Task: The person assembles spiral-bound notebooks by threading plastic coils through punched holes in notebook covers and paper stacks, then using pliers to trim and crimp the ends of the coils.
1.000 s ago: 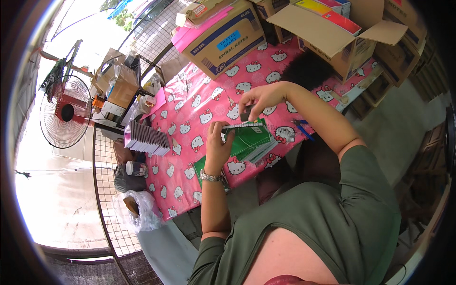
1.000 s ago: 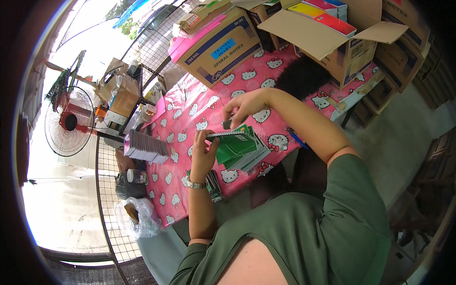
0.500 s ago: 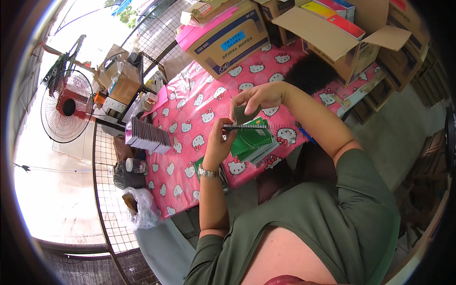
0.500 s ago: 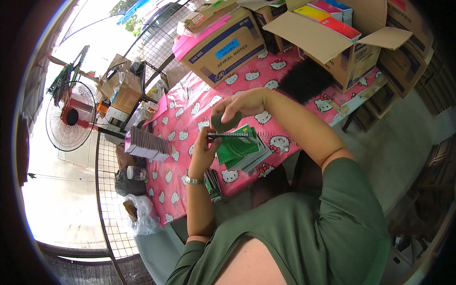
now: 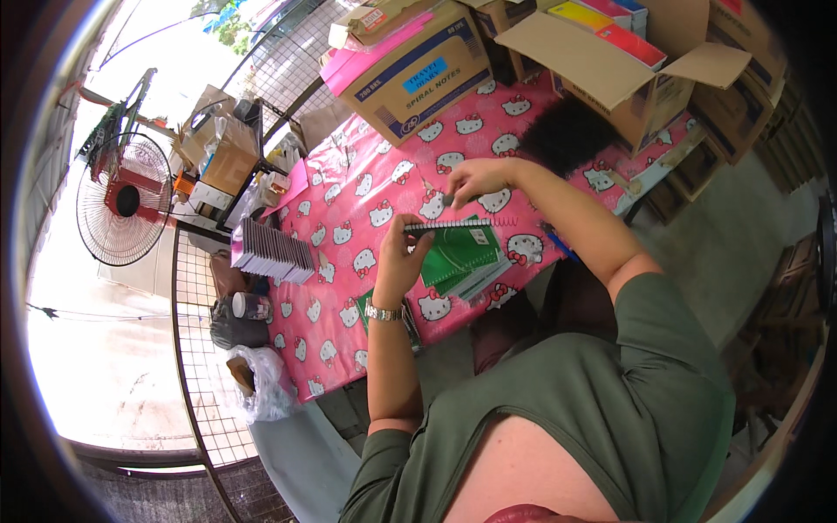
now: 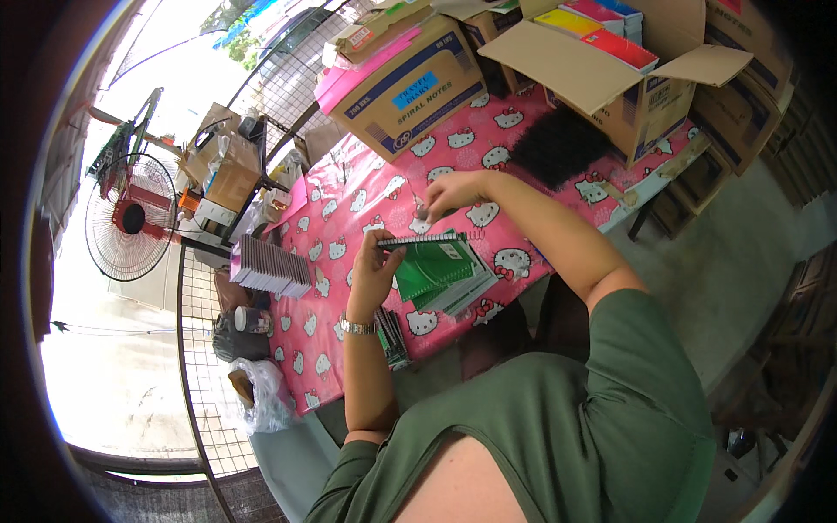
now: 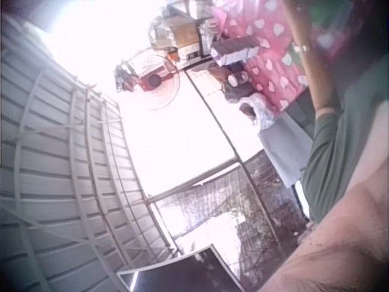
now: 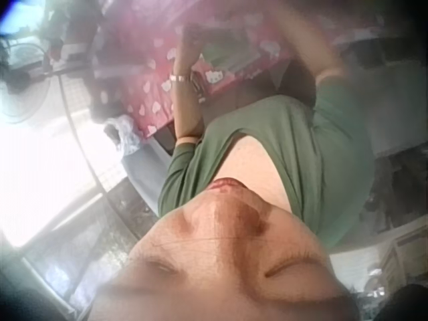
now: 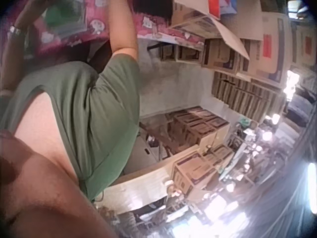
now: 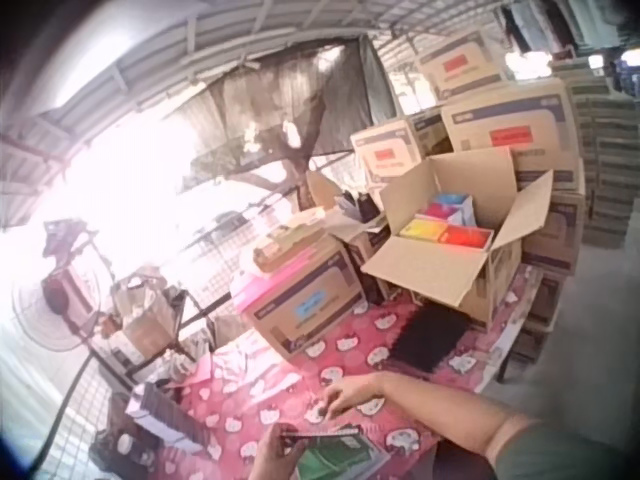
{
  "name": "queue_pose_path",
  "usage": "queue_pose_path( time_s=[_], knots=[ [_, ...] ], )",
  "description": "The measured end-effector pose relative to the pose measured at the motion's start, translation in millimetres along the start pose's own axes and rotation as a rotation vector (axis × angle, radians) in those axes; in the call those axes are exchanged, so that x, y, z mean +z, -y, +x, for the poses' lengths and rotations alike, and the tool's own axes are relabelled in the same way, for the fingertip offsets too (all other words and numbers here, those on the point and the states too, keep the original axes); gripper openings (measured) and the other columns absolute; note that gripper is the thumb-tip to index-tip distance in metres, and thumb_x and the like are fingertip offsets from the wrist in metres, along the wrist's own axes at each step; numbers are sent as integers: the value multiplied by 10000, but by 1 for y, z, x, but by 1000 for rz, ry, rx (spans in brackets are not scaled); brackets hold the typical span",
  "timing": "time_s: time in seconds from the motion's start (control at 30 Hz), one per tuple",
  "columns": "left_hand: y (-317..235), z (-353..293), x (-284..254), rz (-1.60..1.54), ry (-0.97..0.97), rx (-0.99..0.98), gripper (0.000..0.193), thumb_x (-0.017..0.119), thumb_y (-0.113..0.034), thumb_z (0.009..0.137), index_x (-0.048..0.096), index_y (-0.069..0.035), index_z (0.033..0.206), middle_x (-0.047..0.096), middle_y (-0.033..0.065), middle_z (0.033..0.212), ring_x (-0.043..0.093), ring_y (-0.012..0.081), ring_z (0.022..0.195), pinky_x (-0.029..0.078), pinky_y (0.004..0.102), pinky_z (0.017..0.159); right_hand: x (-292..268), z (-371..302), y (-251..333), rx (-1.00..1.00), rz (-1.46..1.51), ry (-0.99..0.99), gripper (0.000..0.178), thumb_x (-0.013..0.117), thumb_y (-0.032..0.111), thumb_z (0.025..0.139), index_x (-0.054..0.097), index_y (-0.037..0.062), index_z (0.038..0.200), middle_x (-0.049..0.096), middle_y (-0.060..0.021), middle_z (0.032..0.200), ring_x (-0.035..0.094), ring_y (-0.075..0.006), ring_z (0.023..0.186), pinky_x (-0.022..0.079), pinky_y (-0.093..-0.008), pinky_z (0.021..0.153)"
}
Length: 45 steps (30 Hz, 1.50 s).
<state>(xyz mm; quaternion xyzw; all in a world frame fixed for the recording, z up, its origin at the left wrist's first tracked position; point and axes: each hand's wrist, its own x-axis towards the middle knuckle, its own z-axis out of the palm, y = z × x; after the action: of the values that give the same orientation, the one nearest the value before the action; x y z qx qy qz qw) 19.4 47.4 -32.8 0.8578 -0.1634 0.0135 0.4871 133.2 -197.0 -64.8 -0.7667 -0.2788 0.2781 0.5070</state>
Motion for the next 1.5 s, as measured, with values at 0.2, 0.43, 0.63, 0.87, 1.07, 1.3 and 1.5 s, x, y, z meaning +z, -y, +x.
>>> queue_pose_path(
  time_s=[0.2,0.43,0.63,0.87,1.07,1.3,1.5],
  knots=[
    [11,-9,5,-236,-151,-103,164,671,-73,936,591,9,1054,637,47,757,621,89,621,482,234,554,37,-49,-169,124,-420,-599,899,830,493,708,465,96,1427,341,-251,1519,365,-427,1381,358,-461,1119],
    [0,-39,30,-5,-499,-1,157,659,-142,962,631,8,997,632,45,808,610,75,681,593,268,553,133,-155,-155,331,-945,-611,734,709,318,867,399,16,1459,384,-225,1501,381,-391,1376,320,-484,1149],
    [0,-20,24,49,-439,-85,188,666,-153,954,585,17,951,591,49,759,579,78,619,572,268,486,118,-161,-169,87,-616,-878,460,682,185,875,586,-18,1278,608,-178,1250,541,-367,1169,420,-437,1035],
    [-9,-18,22,59,-500,-77,243,667,-164,958,530,11,860,499,7,641,506,55,539,556,264,444,107,-121,-39,-238,-242,-1150,394,686,171,890,618,-4,1236,633,-174,1249,593,-326,1163,442,-400,1022],
    [-7,-19,21,6,-470,-103,225,651,-149,967,543,10,850,507,3,639,512,55,545,563,258,453,118,-109,29,-408,-168,-895,422,707,180,868,619,3,1241,633,-169,1244,588,-316,1168,454,-389,1022],
    [12,-21,24,-11,-500,-49,191,674,-83,930,586,12,1071,636,85,737,623,121,583,566,267,499,118,-81,56,-555,-316,-690,505,761,224,815,620,-4,1243,620,-167,1227,602,-322,1128,496,-411,973],
    [15,-25,27,-16,-536,48,178,635,22,901,575,5,1067,664,104,778,682,142,638,553,272,502,122,-73,65,-549,-409,-667,509,771,231,800,629,-10,1225,620,-168,1191,592,-326,1109,490,-409,972]
  ],
)
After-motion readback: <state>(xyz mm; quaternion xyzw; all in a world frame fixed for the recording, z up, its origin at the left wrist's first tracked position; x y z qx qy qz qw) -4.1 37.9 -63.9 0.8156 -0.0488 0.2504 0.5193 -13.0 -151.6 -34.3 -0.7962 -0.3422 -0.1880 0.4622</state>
